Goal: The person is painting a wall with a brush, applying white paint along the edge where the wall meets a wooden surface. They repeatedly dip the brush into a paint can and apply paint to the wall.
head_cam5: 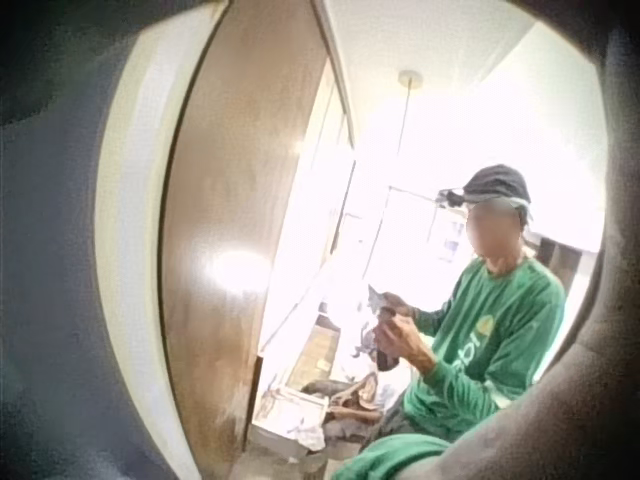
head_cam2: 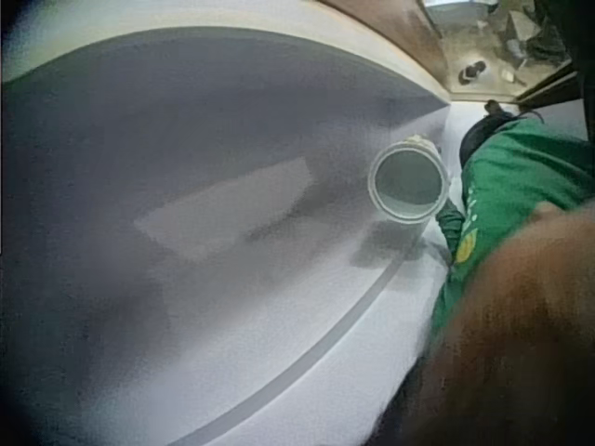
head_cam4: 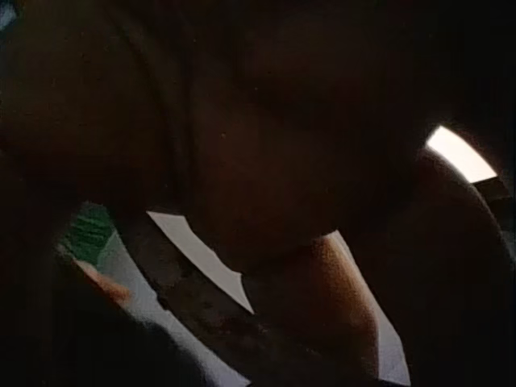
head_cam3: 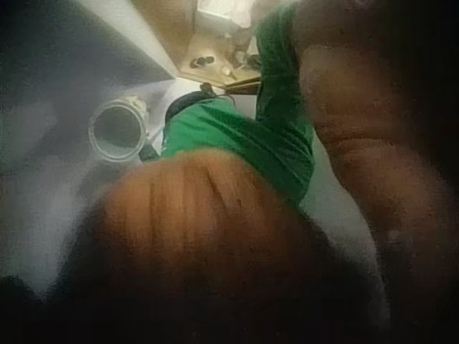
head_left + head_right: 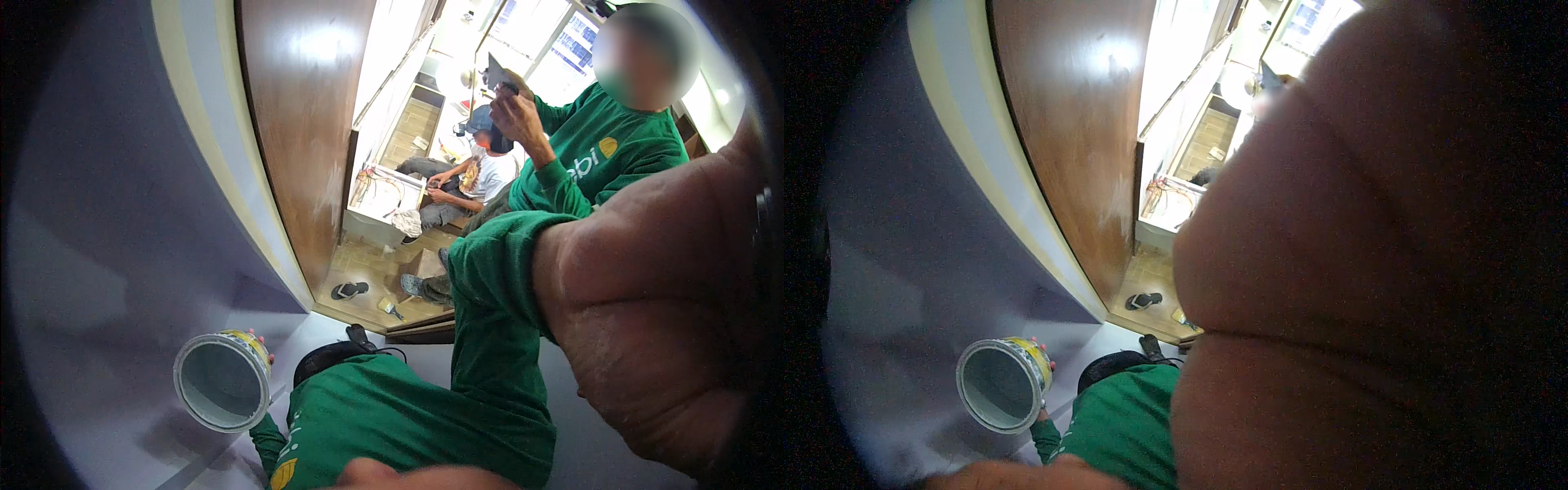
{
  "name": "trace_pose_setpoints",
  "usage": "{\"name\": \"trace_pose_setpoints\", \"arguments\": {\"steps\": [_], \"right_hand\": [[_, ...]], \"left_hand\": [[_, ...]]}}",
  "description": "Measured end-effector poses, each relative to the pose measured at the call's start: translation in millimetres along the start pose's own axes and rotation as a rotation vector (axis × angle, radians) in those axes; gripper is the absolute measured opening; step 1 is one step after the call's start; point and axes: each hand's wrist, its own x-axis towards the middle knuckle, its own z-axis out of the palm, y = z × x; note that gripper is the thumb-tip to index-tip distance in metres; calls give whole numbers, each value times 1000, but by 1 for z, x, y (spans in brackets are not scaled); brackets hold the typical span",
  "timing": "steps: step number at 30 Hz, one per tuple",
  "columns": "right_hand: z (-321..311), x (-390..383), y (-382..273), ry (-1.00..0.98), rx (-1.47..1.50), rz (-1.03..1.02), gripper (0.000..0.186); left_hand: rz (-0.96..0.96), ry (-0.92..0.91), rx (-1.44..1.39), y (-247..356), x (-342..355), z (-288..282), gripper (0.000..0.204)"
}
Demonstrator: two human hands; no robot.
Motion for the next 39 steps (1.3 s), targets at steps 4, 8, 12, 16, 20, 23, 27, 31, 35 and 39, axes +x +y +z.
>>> {"name": "trace_pose_setpoints", "arguments": {"steps": [4, 8, 12, 16, 20, 23, 27, 31, 35, 39], "right_hand": [[-4, 10, 13, 172, 66, 25, 73], [-12, 11, 17, 168, 64, 63, 75], [-3, -26, 55, 94, 91, 112, 77], [-11, -41, 44, 76, 53, 138, 79], [-4, -57, 57, 96, 57, 206, 81], [16, -68, 55, 98, 99, 273, 82], [20, -83, 31, 63, 197, 443, 84], [11, -134, 9, -351, 134, 736, 63], [11, -137, 8, -841, 153, 776, 40], [72, -136, -1, -1125, 213, 913, 26]], "left_hand": [[33, 19, 90, 4, -7, 22, 69], [40, 34, 45, -16, -2, 20, 69], [89, 30, -10, -9, 9, 7, 69], [45, -8, -30, -24, 9, 5, 68], [13, -123, -11, -24, 9, 8, 68], [53, 89, -23, -11, 12, 2, 74], [169, 79, -23, -5, 0, -5, 73], [246, 58, -64, 0, -1, -10, 73], [313, 52, -56, 1, -3, -9, 73], [328, 49, -71, 7, -2, -16, 73]]}}
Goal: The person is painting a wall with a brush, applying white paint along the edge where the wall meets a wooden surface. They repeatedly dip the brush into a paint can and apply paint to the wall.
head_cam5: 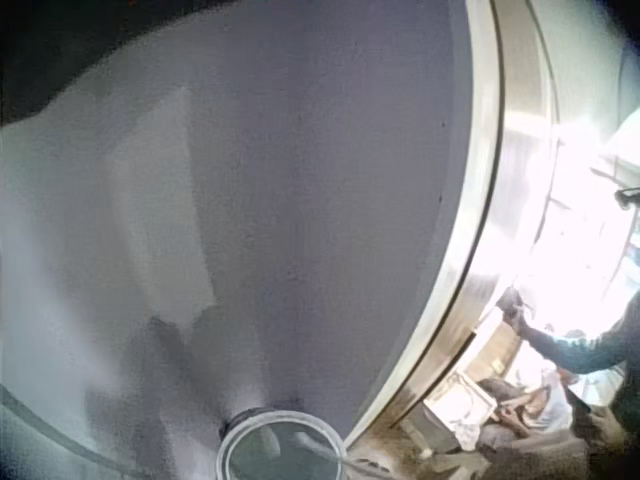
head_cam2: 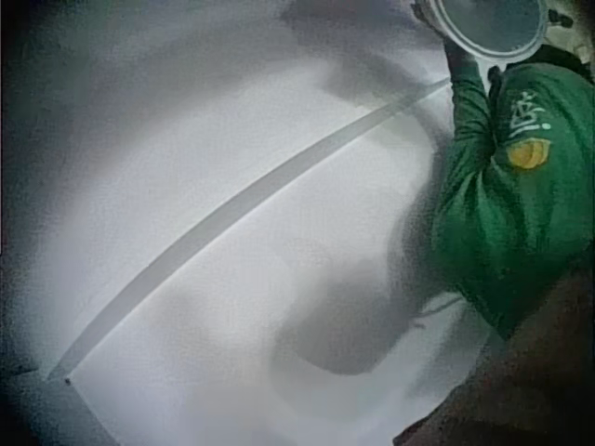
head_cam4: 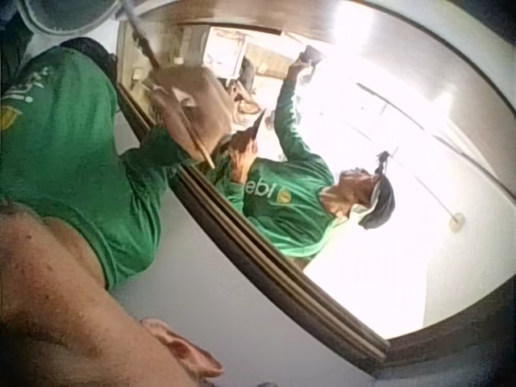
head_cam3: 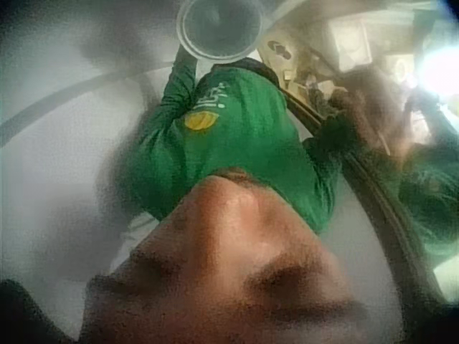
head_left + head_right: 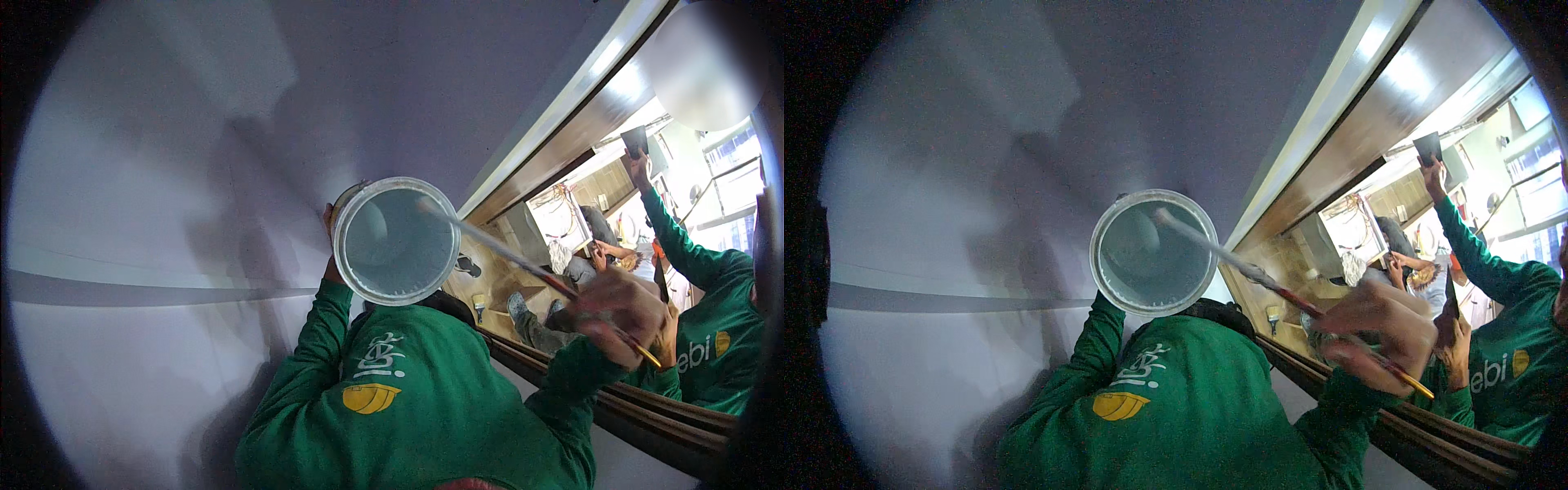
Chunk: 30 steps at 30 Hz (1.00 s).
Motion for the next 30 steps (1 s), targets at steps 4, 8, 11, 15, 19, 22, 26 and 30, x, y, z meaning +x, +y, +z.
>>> {"name": "trace_pose_setpoints", "arguments": {"steps": [4, 8, 11, 15, 19, 22, 26, 30], "right_hand": [[46, 39, 12, -342, -132, 149, 23], [77, 54, 39, -483, -259, 45, 27], [81, 60, 46, -509, -273, 20, 25], [88, 67, 48, -581, -348, -55, 21], [93, 68, 51, -584, -346, -15, 18], [97, 67, 51, -606, -465, -18, 17], [95, 66, 42, -661, -430, 27, 17], [89, 66, 43, -631, -429, 18, 18]], "left_hand": [[8, 6, 5, 2, 0, -4, 73], [-20, 8, -22, -6, 8, -8, 73], [-22, -1, -22, -8, 14, -4, 73], [-14, -8, -22, -8, 21, -4, 73], [-20, -10, -27, -9, 24, -5, 73], [-20, -5, -27, -9, 23, -7, 73], [-16, 2, -31, -8, 23, -8, 73], [-22, 3, -1, -12, 23, -7, 73]]}}
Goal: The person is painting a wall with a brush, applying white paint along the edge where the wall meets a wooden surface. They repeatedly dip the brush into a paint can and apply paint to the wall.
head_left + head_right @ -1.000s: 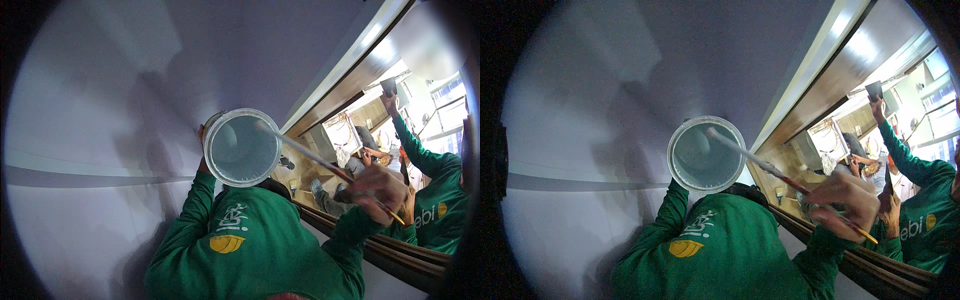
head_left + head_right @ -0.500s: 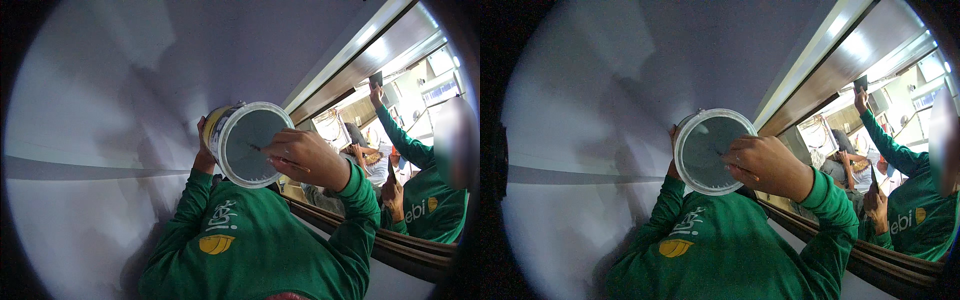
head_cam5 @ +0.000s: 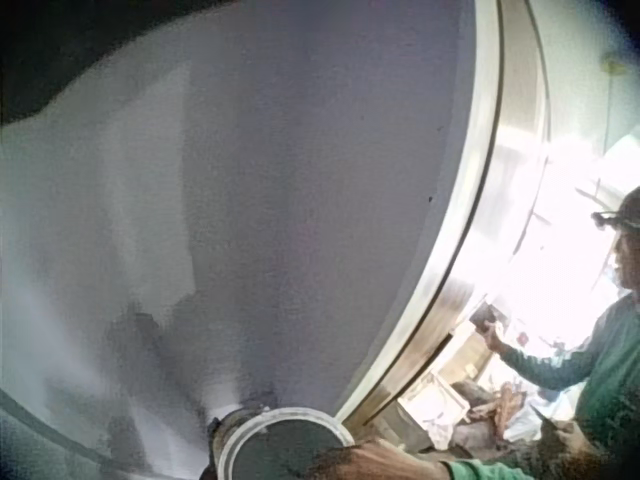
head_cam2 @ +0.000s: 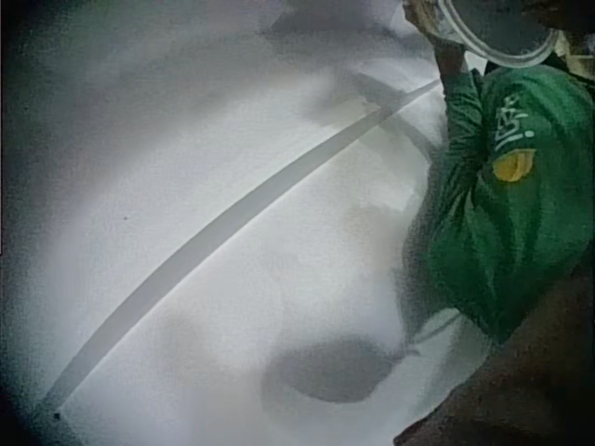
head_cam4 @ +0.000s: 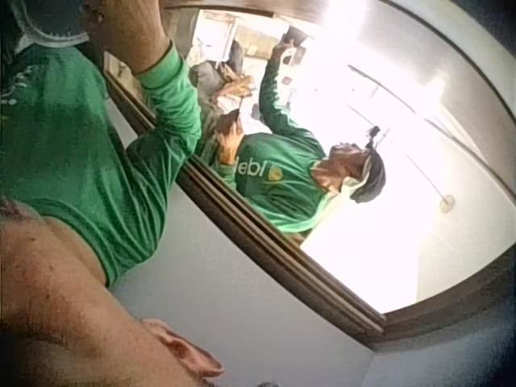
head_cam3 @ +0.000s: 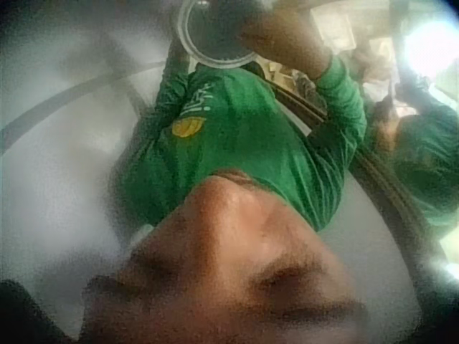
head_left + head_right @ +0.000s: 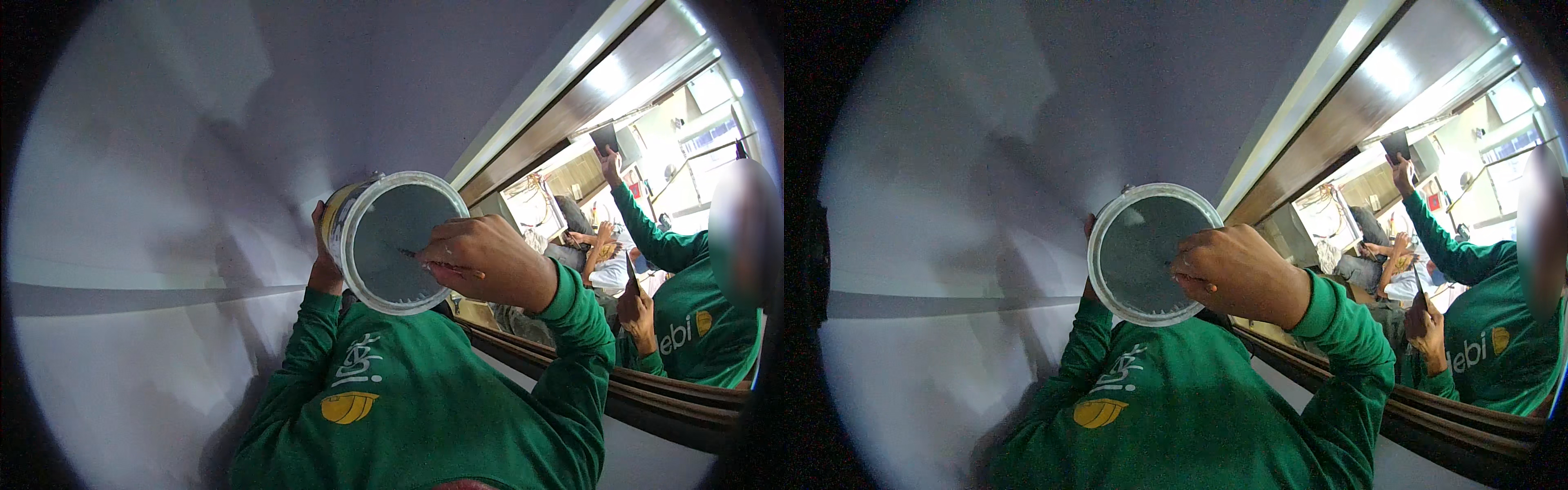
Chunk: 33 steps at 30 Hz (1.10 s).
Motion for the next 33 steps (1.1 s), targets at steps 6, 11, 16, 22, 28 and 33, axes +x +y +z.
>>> {"name": "trace_pose_setpoints", "arguments": {"steps": [6, 11, 16, 22, 28, 33], "right_hand": [[-38, -31, 7, 175, 328, -42, 27], [-66, -73, 14, 372, 378, 12, 24], [-60, -100, 45, 526, 494, 123, 23], [-65, -109, 54, 543, 490, 80, 23], [-69, -116, 53, 522, 479, 134, 24], [-72, -124, 55, 556, 446, 107, 22]], "left_hand": [[9, -9, -22, 0, -6, 2, 74], [48, -12, -23, 7, -28, 8, 74], [21, -16, 0, 11, -20, 8, 75], [9, -29, 37, 21, -11, 11, 75], [-1, -30, 50, 23, -8, 11, 76], [-11, -29, 57, 22, -5, 12, 76]]}}
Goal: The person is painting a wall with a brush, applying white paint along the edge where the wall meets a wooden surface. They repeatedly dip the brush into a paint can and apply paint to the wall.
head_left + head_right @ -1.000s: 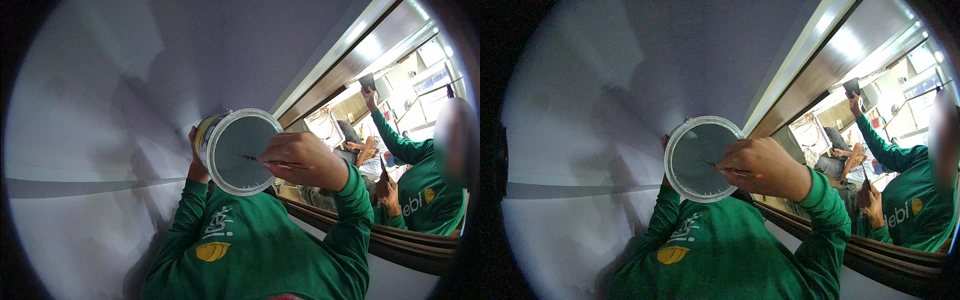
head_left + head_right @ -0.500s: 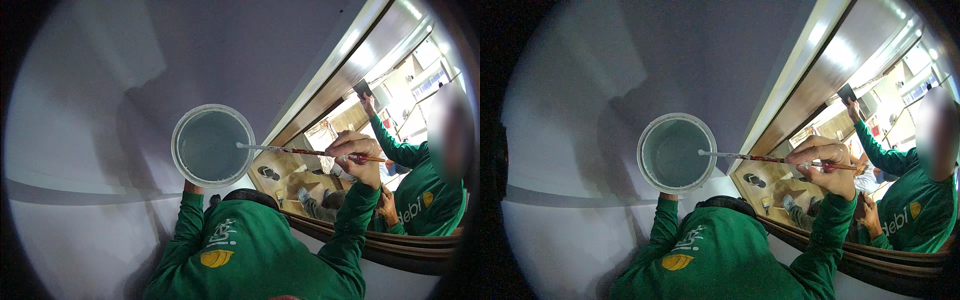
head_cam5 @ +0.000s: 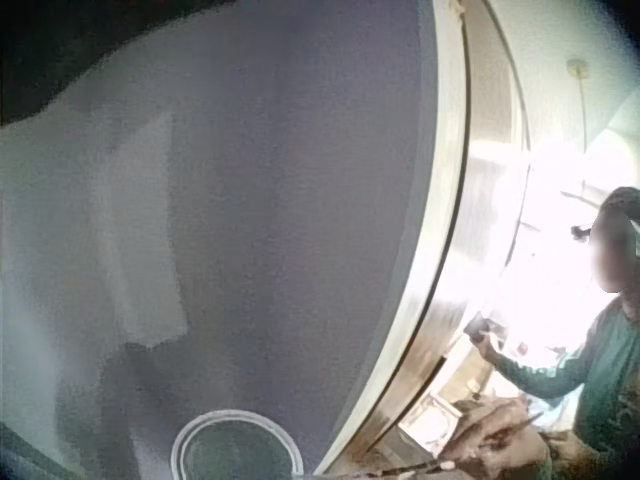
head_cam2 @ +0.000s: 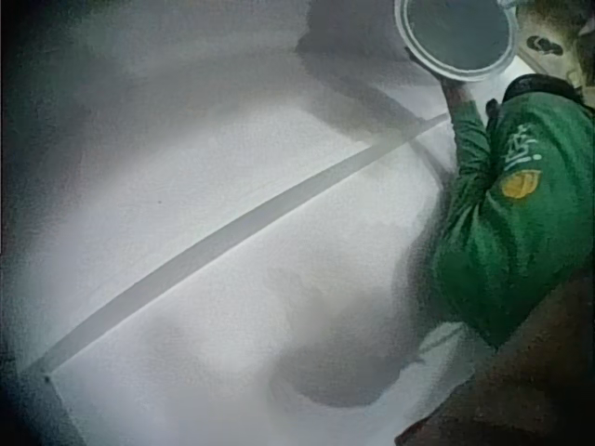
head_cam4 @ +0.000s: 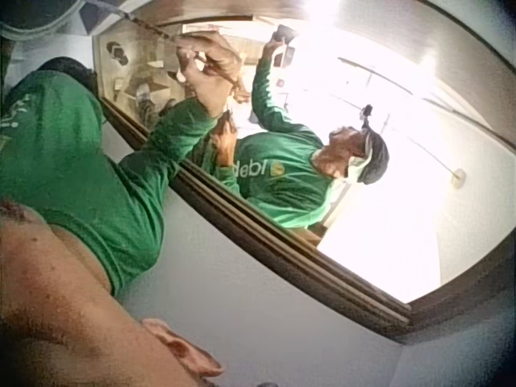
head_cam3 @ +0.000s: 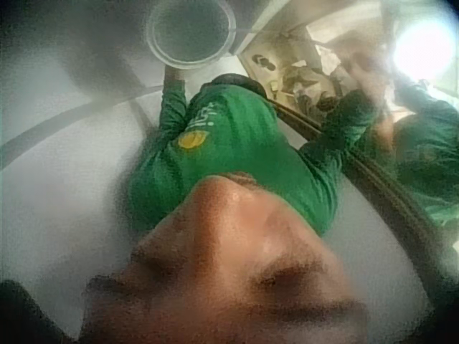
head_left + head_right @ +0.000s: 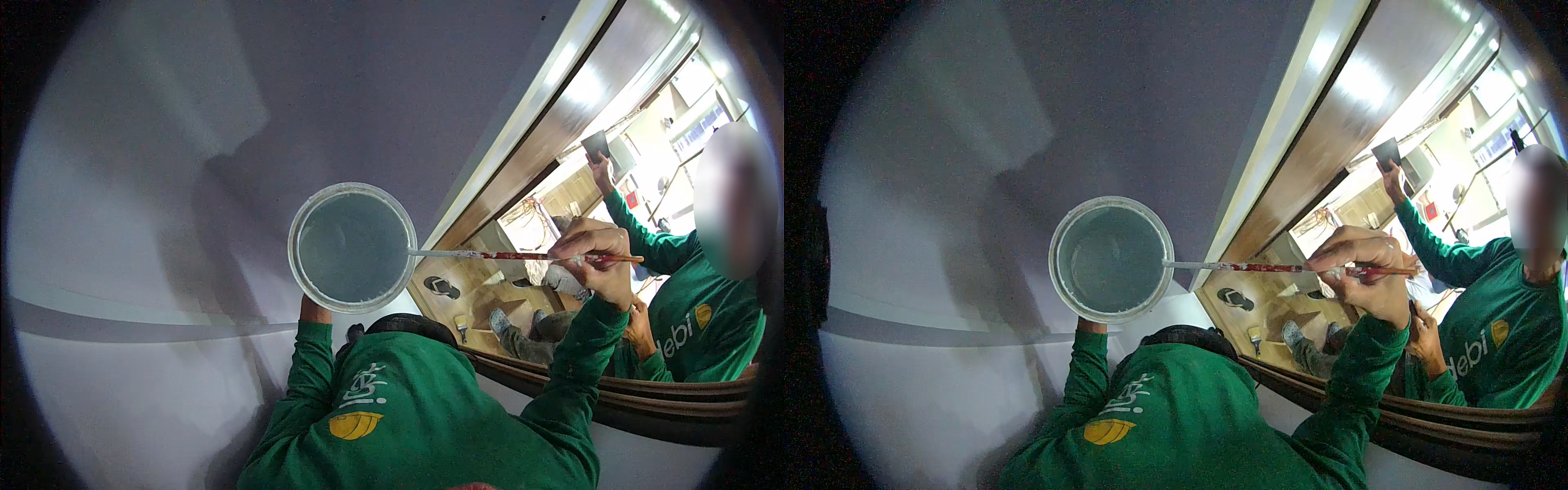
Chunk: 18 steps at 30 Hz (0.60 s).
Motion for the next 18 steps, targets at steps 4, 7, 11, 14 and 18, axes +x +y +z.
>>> {"name": "trace_pose_setpoints", "arguments": {"steps": [4, 7, 11, 14, 18], "right_hand": [[15, -3, 13, 86, 77, 47, 16], [33, -2, 21, 117, 206, 208, 16], [23, -15, 37, 169, 172, 174, 18], [16, -16, 32, 167, 141, 162, 18], [8, -19, 33, 182, 129, 175, 18]], "left_hand": [[-2, 2, 16, -1, -2, 1, 77], [-2, 4, 21, -2, -4, 3, 77], [-12, 6, 29, -6, -7, 5, 78], [-4, 11, 24, -7, -16, 6, 78], [-9, 12, 39, -7, -18, 10, 78]]}}
